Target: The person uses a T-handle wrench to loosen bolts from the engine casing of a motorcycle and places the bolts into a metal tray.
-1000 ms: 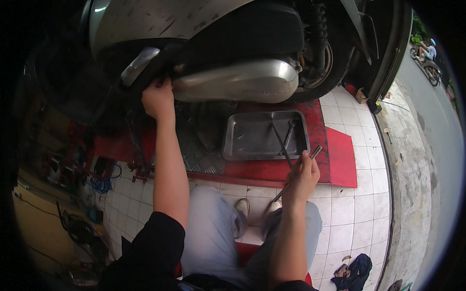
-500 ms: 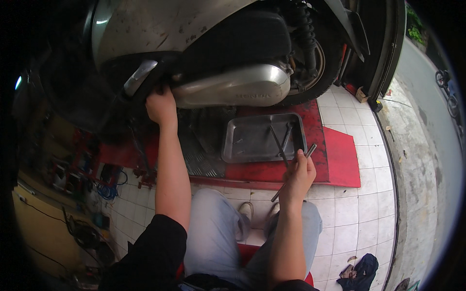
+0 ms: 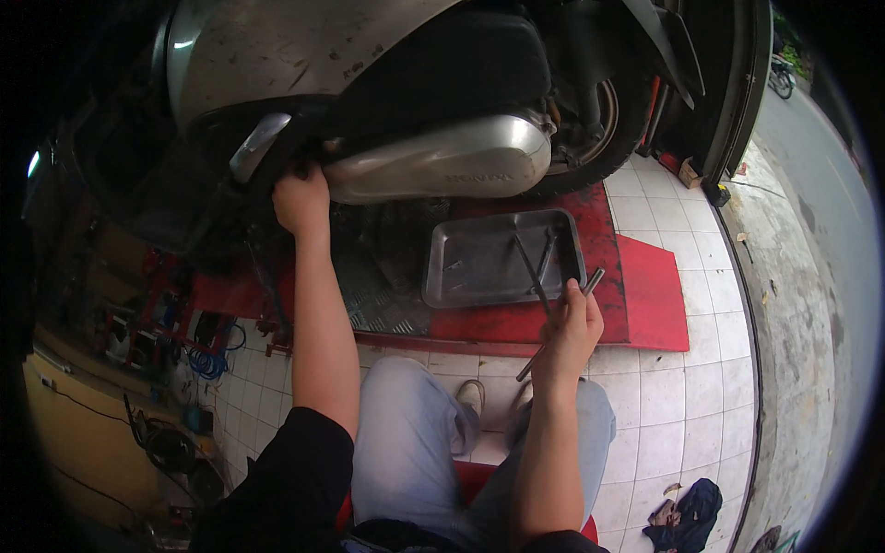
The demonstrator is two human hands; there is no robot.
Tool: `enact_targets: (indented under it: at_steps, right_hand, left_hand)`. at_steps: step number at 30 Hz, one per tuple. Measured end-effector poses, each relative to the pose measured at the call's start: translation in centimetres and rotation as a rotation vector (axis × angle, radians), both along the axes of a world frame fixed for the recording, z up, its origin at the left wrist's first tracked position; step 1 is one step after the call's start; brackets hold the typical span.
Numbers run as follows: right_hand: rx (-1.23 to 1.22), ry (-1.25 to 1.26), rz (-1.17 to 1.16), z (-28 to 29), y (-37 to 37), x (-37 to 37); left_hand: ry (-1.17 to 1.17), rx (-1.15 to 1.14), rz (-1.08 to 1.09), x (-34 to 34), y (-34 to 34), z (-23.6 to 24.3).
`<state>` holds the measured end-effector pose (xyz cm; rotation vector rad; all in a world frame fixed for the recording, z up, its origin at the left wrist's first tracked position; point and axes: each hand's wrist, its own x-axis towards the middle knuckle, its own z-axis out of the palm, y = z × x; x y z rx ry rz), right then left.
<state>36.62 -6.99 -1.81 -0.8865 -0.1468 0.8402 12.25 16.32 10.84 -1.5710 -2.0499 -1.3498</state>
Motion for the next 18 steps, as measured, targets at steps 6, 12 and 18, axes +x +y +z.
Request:
enact_targets:
  at_steps: [6, 12, 18]
  right_hand:
    - [-0.023, -0.003, -0.016, 0.2, 0.1, -0.3]
    - [-0.014, -0.013, -0.002, 0.0, 0.2, -0.2]
    - [-0.001, 0.003, 0.001, 0.2, 0.1, -0.2]
  left_hand:
    - [0.010, 0.040, -0.053, -1.4, 0.8, -0.2]
    - [0.068, -0.009, 0.019, -0.8, 0.4, 0.1]
    - [0.124, 0.051, -0.010, -2.4, 1.7, -0.5]
